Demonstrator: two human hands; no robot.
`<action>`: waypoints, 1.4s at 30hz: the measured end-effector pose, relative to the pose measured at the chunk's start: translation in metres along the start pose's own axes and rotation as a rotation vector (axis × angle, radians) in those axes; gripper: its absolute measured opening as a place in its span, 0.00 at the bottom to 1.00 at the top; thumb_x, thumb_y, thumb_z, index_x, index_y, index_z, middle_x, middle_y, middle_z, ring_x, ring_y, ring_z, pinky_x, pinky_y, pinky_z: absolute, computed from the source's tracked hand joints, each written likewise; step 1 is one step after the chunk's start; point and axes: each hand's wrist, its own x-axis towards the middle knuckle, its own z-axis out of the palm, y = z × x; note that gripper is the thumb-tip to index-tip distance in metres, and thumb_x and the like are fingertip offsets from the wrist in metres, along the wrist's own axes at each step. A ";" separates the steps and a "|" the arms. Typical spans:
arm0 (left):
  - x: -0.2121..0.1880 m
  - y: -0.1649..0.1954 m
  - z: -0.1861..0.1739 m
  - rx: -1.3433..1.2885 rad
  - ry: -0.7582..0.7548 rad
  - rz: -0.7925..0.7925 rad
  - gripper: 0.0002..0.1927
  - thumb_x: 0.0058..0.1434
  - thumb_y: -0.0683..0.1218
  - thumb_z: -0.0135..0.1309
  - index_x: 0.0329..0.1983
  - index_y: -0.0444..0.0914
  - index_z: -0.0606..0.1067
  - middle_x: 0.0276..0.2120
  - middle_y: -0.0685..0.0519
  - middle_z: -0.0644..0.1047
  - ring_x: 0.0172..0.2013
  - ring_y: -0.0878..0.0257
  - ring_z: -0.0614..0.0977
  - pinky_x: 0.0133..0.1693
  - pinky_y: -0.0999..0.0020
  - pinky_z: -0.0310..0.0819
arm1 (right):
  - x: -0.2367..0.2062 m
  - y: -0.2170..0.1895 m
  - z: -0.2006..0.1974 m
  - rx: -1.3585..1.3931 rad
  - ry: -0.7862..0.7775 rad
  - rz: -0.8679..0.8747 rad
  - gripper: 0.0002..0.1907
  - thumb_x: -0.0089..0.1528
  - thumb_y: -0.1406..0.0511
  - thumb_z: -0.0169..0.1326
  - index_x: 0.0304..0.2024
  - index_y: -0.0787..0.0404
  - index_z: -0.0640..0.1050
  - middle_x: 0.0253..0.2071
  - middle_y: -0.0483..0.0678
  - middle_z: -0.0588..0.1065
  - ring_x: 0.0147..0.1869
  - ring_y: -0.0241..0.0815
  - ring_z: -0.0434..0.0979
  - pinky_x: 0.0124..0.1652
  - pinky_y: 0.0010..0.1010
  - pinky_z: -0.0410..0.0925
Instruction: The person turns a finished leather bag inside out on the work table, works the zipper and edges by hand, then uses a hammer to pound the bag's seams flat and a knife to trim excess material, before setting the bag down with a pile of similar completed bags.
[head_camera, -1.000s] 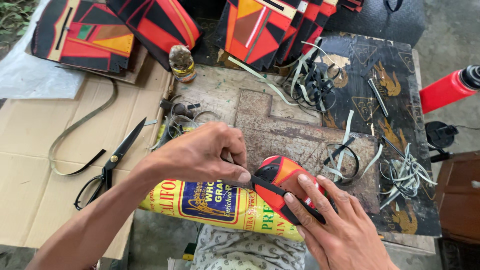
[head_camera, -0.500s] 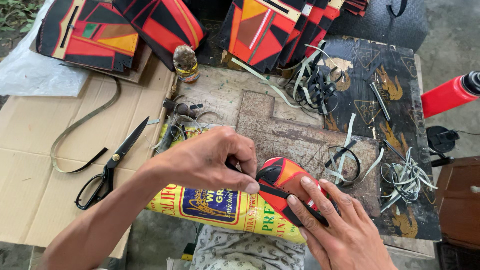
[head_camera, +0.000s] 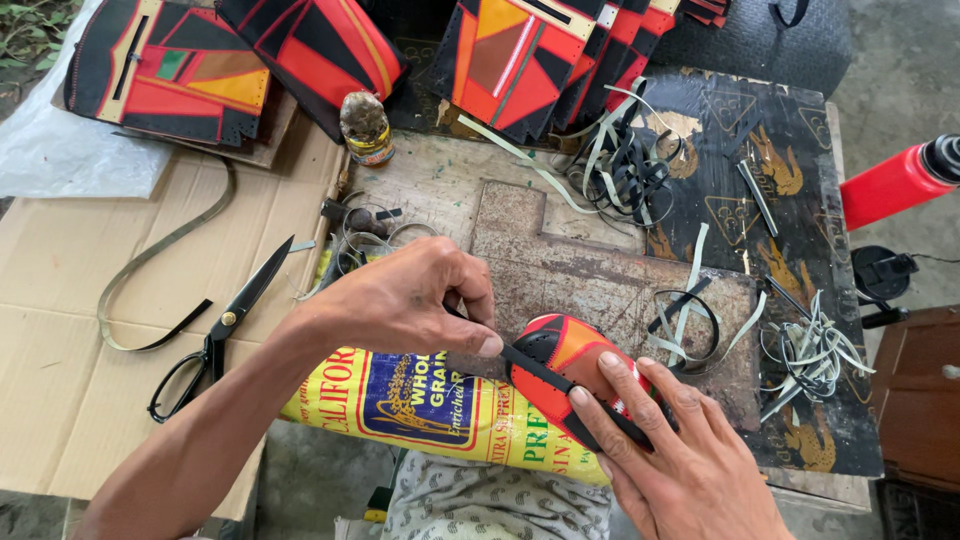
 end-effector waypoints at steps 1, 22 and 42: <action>0.001 0.000 -0.001 0.001 -0.004 0.002 0.14 0.48 0.49 0.67 0.28 0.32 0.81 0.23 0.52 0.79 0.26 0.64 0.80 0.29 0.66 0.74 | 0.000 0.000 0.000 -0.004 -0.003 0.001 0.39 0.50 0.57 0.57 0.67 0.46 0.67 0.72 0.54 0.59 0.69 0.61 0.63 0.56 0.52 0.62; 0.000 -0.026 -0.003 -0.003 -0.002 -0.019 0.16 0.47 0.50 0.70 0.26 0.33 0.81 0.23 0.53 0.78 0.26 0.65 0.80 0.30 0.66 0.73 | 0.007 0.000 0.008 -0.043 0.050 -0.029 0.38 0.50 0.59 0.56 0.66 0.46 0.69 0.70 0.53 0.62 0.66 0.57 0.67 0.55 0.48 0.65; 0.030 -0.090 0.032 -0.741 -0.055 0.069 0.13 0.51 0.46 0.72 0.25 0.35 0.79 0.29 0.57 0.81 0.28 0.74 0.77 0.31 0.76 0.67 | 0.032 -0.002 0.001 0.016 -0.026 0.012 0.37 0.52 0.62 0.57 0.66 0.54 0.68 0.66 0.57 0.63 0.68 0.59 0.64 0.60 0.51 0.59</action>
